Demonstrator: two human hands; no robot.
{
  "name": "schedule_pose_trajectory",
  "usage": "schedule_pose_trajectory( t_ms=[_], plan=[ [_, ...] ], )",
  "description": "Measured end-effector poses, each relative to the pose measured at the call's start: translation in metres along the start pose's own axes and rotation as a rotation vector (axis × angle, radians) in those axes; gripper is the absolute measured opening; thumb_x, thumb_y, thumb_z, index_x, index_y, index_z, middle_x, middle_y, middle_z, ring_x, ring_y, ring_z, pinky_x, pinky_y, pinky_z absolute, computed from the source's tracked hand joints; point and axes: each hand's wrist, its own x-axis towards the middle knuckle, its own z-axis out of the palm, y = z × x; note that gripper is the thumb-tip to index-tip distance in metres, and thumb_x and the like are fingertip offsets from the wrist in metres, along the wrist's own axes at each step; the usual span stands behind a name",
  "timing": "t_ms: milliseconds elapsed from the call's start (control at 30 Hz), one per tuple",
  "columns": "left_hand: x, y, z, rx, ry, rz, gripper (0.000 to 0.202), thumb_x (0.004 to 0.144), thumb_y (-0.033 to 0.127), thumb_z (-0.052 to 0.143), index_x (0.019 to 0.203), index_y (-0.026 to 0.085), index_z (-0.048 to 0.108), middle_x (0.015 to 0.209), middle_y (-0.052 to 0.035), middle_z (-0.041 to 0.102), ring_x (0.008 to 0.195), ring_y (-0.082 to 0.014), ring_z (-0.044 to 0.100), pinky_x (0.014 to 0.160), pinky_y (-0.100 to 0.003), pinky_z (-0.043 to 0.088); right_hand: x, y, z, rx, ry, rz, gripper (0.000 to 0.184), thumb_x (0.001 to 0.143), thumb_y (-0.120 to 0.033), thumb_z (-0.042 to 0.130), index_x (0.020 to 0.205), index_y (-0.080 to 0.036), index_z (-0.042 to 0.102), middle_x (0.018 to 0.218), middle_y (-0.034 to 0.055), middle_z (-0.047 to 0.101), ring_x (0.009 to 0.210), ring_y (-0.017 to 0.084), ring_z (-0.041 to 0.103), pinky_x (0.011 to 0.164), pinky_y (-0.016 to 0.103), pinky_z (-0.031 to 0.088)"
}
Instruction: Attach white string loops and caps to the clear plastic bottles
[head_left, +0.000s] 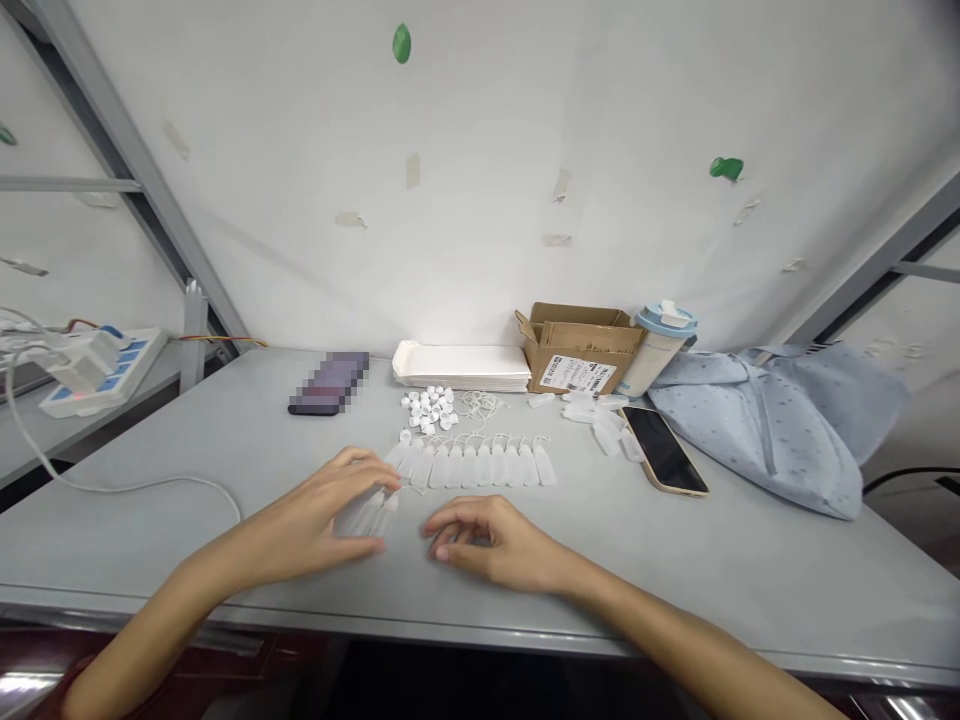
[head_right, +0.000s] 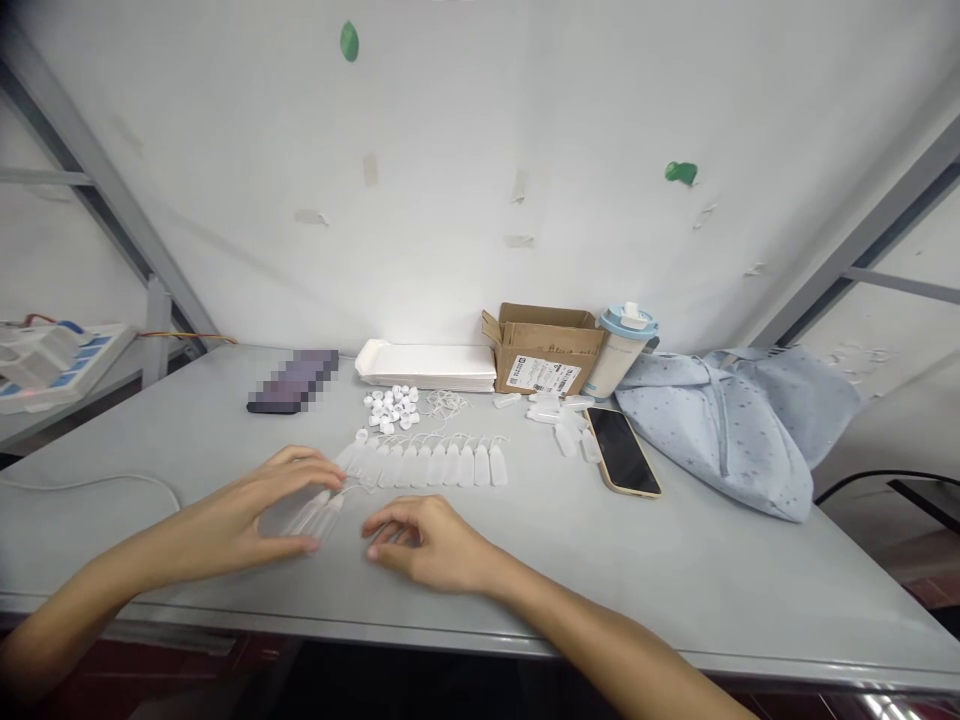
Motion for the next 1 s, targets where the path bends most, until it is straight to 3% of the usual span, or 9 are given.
schedule_pose_trajectory(
  t_ms=[100, 200, 300, 433, 533, 633, 800, 1000],
  plan=[
    [0.021, 0.008, -0.006, -0.013, 0.098, 0.008, 0.036, 0.082, 0.042, 0.052, 0.113, 0.024, 0.056, 0.118, -0.0058, 0.056, 0.114, -0.0240, 0.046, 0.096, -0.037, 0.039, 0.003, 0.000, -0.009, 0.080, 0.113, 0.008, 0.018, 0.080, -0.028, 0.059, 0.090, -0.015, 0.067, 0.076, 0.0046, 0.069, 0.072, 0.015, 0.065, 0.070, 0.029, 0.050],
    [0.060, 0.014, -0.010, -0.029, 0.135, 0.033, 0.033, 0.085, 0.042, 0.045, 0.109, 0.024, 0.058, 0.115, -0.0052, 0.059, 0.111, -0.0234, 0.049, 0.094, -0.037, 0.040, 0.007, 0.003, -0.031, 0.052, 0.282, -0.035, 0.019, 0.081, -0.031, 0.056, 0.080, -0.014, 0.064, 0.066, 0.0026, 0.066, 0.063, 0.014, 0.063, 0.066, 0.028, 0.050],
    [0.107, 0.012, -0.009, 0.003, 0.095, 0.073, 0.030, 0.085, 0.036, 0.043, 0.103, 0.021, 0.061, 0.110, -0.0060, 0.062, 0.106, -0.0231, 0.053, 0.091, -0.035, 0.041, 0.010, 0.015, -0.066, -0.190, 0.496, -0.092, 0.018, 0.083, -0.029, 0.052, 0.080, -0.015, 0.063, 0.064, 0.0021, 0.064, 0.060, 0.013, 0.061, 0.060, 0.026, 0.048],
    [0.154, 0.002, 0.001, 0.081, 0.058, 0.124, 0.031, 0.083, 0.024, 0.039, 0.098, 0.018, 0.066, 0.106, -0.0072, 0.066, 0.106, -0.0242, 0.053, 0.092, -0.036, 0.039, 0.008, 0.038, -0.111, -0.685, 0.724, -0.178, 0.017, 0.084, -0.020, 0.046, 0.086, -0.015, 0.062, 0.080, 0.0064, 0.065, 0.069, 0.016, 0.061, 0.064, 0.029, 0.049],
    [0.167, -0.005, 0.011, 0.112, 0.043, 0.203, 0.036, 0.083, 0.016, 0.036, 0.100, 0.020, 0.067, 0.103, -0.0051, 0.068, 0.101, -0.0230, 0.053, 0.091, -0.034, 0.038, 0.006, 0.049, -0.131, -1.052, 0.710, -0.037, 0.031, 0.083, -0.007, 0.039, 0.105, -0.014, 0.060, 0.102, 0.0130, 0.063, 0.092, 0.022, 0.058, 0.077, 0.034, 0.048],
    [0.168, -0.009, 0.020, 0.185, 0.065, 0.250, 0.041, 0.082, 0.011, 0.035, 0.103, 0.022, 0.068, 0.100, -0.0046, 0.068, 0.095, -0.0223, 0.051, 0.085, -0.034, 0.039, 0.008, 0.053, -0.137, -1.289, 0.618, 0.101, 0.055, 0.076, 0.005, 0.035, 0.126, -0.015, 0.050, 0.120, 0.0155, 0.055, 0.109, 0.025, 0.049, 0.087, 0.037, 0.043],
    [0.168, -0.011, 0.027, 0.279, 0.089, 0.249, 0.044, 0.079, 0.007, 0.035, 0.105, 0.023, 0.067, 0.099, -0.0070, 0.066, 0.091, -0.0229, 0.049, 0.078, -0.034, 0.039, 0.016, 0.057, -0.136, -1.415, 0.492, 0.255, 0.064, 0.073, 0.006, 0.039, 0.130, -0.022, 0.047, 0.112, 0.0146, 0.054, 0.103, 0.026, 0.048, 0.080, 0.034, 0.039],
    [0.166, -0.018, 0.027, 0.311, 0.105, 0.239, 0.042, 0.074, 0.004, 0.036, 0.098, 0.019, 0.067, 0.099, -0.0080, 0.065, 0.094, -0.0243, 0.047, 0.080, -0.036, 0.040, 0.018, 0.059, -0.135, -1.438, 0.483, 0.339, 0.060, 0.075, 0.003, 0.041, 0.130, -0.022, 0.047, 0.111, 0.0150, 0.053, 0.103, 0.028, 0.047, 0.081, 0.038, 0.035]
  ],
)
